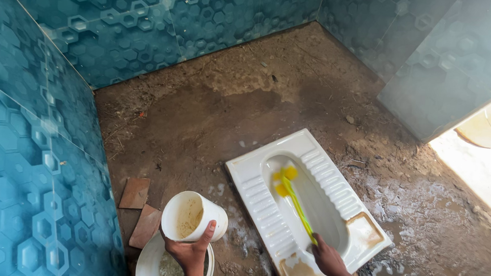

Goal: The person scrubs the interior of a white squat toilet using a yellow brush and water from a white plastic cup. The person pours water into the basin and uses the long-handled brush to reach different areas of the bowl.

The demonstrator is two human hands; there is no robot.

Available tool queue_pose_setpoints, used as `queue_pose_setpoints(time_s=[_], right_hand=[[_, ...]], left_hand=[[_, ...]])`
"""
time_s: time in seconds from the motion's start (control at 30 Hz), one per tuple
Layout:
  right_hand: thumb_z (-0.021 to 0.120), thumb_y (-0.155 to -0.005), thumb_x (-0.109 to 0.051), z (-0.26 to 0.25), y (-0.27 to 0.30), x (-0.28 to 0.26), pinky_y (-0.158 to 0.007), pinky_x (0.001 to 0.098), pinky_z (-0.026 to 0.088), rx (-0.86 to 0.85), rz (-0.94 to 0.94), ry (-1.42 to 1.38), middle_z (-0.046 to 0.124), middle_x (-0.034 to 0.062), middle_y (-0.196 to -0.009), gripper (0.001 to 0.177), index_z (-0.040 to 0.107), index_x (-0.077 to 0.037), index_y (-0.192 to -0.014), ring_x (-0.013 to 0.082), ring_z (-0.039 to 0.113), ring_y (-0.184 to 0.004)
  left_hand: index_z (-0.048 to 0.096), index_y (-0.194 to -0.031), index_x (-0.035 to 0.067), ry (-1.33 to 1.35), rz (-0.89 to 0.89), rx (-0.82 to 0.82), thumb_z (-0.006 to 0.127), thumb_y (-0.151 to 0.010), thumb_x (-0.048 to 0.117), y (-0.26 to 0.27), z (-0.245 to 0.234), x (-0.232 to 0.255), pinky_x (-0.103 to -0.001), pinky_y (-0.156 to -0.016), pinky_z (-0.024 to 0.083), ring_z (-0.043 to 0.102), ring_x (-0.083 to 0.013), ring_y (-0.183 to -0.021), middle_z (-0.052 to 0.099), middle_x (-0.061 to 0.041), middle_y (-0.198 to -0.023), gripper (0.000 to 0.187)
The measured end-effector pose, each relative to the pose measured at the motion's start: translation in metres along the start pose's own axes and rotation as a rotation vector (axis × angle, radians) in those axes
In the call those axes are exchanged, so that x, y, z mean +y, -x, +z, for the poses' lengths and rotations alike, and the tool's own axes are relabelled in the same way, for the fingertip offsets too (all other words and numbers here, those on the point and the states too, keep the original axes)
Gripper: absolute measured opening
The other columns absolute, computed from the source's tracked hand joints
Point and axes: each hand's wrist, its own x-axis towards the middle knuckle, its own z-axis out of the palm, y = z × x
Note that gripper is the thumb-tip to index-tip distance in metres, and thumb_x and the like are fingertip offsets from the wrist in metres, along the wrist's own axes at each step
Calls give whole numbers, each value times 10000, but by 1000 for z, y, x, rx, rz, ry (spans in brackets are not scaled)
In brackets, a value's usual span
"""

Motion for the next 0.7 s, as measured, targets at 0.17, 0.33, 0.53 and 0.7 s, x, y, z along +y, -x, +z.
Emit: queue_pose_setpoints(time_s=[0.17,0.33,0.53,0.7], right_hand=[[420,-1049,-328,16,8,-6,-767,575,541,-100,5,124,739,224,-851,422,339,-183,-1436,448,722,-791],[392,-1039,-350,-3,19,8,-817,581,535,-120,133,162,738,235,-854,503,287,-227,-1516,447,726,-830],[416,-1025,-309,-3,-10,5,-776,572,556,-22,126,225,738,201,-870,471,357,-235,-1486,419,721,-836],[431,-1019,-201,16,1,0,-736,509,598,-63,-12,286,739,169,-855,543,291,-123,-1539,349,754,-762]], left_hand=[[526,-1322,-54,14,13,-5,967,-605,232,1,0,-7,-386,-910,596,699,-250,-1056,679,-168,-1196,889],[530,-1333,-47,32,70,20,970,-593,221,-4,0,-10,-378,-910,600,700,-243,-1047,678,-168,-1204,902],[491,-1373,-61,16,68,21,962,-584,251,3,10,-13,-368,-892,590,685,-226,-1047,662,-156,-1211,970],[562,-1279,-54,-5,29,-68,969,-587,247,8,17,-9,-387,-894,589,708,-246,-1007,696,-164,-1143,858]])
